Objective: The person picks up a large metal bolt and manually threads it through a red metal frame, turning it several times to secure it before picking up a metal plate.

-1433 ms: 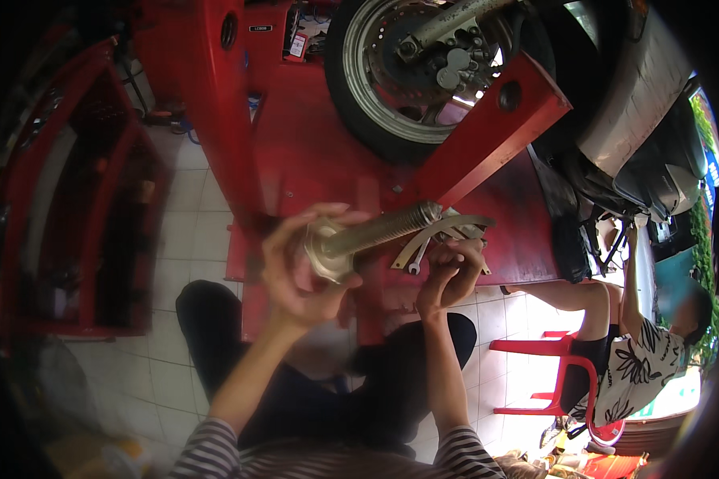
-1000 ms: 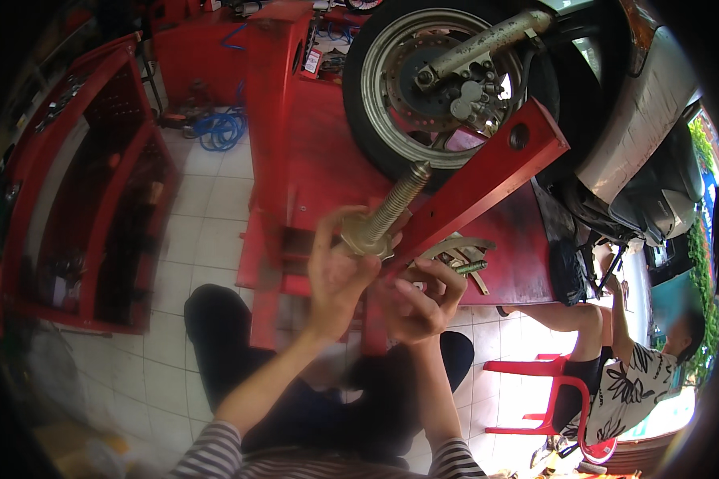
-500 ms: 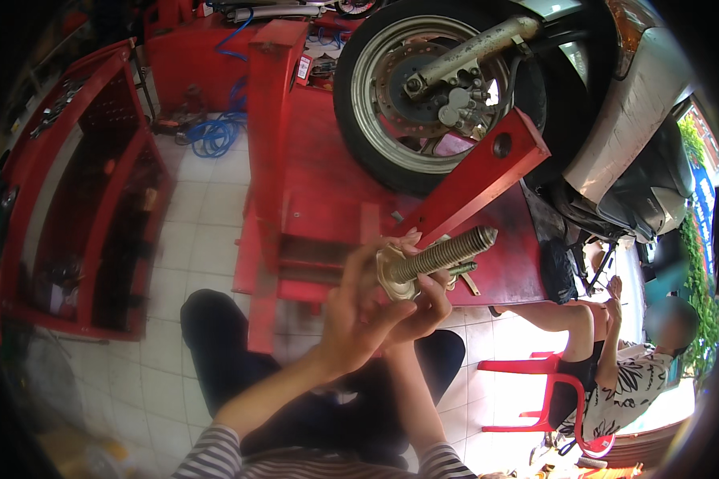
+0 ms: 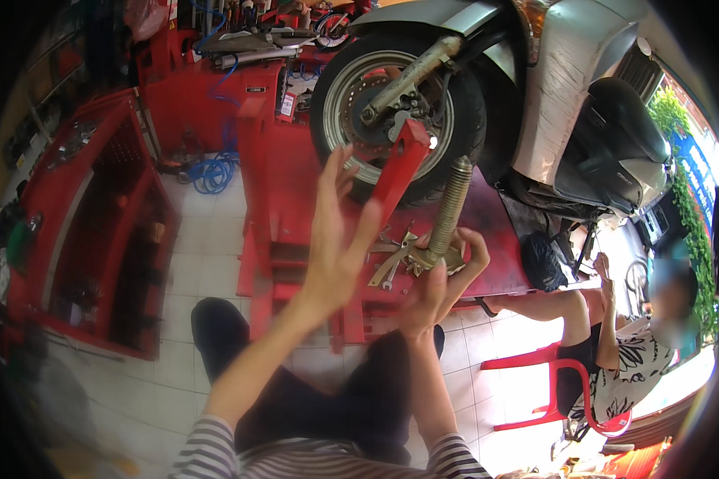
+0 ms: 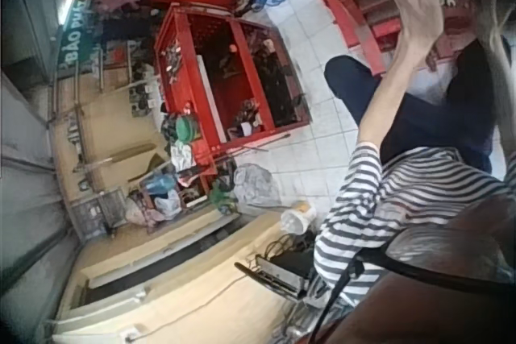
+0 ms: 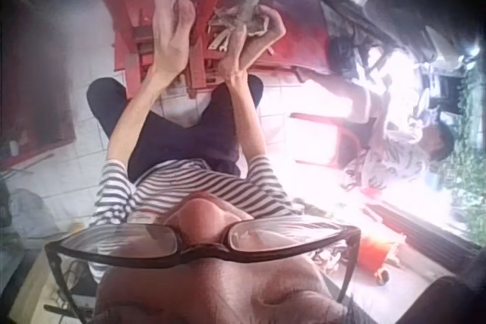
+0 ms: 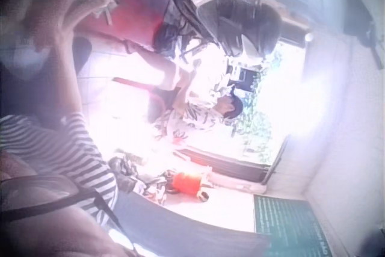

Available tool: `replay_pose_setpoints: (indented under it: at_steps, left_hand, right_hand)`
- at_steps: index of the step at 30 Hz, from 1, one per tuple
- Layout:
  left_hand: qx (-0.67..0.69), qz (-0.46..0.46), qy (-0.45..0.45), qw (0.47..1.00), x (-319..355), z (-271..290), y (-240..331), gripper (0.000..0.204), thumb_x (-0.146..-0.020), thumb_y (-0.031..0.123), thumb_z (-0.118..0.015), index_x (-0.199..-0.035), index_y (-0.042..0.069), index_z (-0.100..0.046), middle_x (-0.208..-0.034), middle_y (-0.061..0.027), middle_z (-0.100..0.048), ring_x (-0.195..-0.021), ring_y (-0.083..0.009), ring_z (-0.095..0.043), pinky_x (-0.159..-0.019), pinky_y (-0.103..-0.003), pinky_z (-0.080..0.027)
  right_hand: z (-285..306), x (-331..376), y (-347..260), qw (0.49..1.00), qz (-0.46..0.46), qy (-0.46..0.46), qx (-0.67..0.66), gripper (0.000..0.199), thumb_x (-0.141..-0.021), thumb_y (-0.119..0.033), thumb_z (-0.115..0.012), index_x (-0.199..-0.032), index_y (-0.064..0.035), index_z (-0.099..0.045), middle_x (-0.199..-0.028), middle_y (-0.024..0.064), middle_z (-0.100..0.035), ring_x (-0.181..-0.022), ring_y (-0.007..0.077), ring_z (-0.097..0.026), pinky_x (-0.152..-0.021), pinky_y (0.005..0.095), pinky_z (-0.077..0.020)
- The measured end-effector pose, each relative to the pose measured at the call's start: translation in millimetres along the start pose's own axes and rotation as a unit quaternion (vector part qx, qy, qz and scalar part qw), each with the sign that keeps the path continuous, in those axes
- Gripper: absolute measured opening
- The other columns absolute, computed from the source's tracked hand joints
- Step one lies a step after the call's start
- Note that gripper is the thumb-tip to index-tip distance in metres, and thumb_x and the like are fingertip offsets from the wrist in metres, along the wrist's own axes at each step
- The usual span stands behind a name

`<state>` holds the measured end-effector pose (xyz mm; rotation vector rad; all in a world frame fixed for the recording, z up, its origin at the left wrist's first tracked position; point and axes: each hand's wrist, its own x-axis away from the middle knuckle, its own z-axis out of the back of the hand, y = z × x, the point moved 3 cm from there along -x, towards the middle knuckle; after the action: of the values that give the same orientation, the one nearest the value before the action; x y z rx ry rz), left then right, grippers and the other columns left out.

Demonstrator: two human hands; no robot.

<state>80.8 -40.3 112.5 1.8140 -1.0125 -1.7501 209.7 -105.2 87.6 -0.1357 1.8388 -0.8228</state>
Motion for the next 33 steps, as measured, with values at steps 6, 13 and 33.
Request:
replay_pose_setpoints:
  at_steps: [6, 13, 33]
  left_hand:
    - [0.005, 0.081, -0.008, 0.997, -53.7, -42.0, -30.0, 0.043, -0.088, 0.029, -0.075, -0.112, -0.001, -0.055, -0.098, -0.0073, -0.060, -0.084, -0.0130, -0.056, -0.078, -0.030, -0.045]
    - [-0.022, -0.004, 0.025, 0.999, -33.4, -51.9, -14.3, 0.032, -0.088, 0.024, -0.074, -0.078, 0.001, -0.055, -0.065, 0.0029, -0.048, -0.062, -0.0049, -0.042, -0.057, -0.024, -0.036]
    - [-0.015, -0.057, -0.048, 0.997, 15.7, -43.3, -16.5, 0.021, -0.073, 0.005, -0.068, -0.092, -0.001, -0.061, -0.067, -0.0089, -0.062, -0.060, -0.0121, -0.063, -0.057, -0.028, -0.048]
  right_hand:
    - [19.1, -42.4, -23.7, 0.906, -0.265, -0.016, -0.330, 0.039, -0.095, -0.030, -0.044, -0.126, -0.0072, -0.044, -0.096, 0.0069, -0.052, -0.079, 0.0107, -0.046, -0.072, 0.0283, -0.0378]
    - [52.3, -41.0, -24.3, 0.838, -0.363, -0.044, -0.405, 0.039, -0.094, -0.031, -0.042, -0.125, -0.0080, -0.045, -0.088, 0.0050, -0.051, -0.074, 0.0109, -0.040, -0.066, 0.0274, -0.0342]
    - [74.9, -52.1, -61.1, 0.927, -0.314, -0.168, -0.115, 0.038, -0.089, -0.031, -0.052, -0.117, -0.0065, -0.049, -0.097, 0.0029, -0.050, -0.082, 0.0101, -0.051, -0.074, 0.0260, -0.0404]
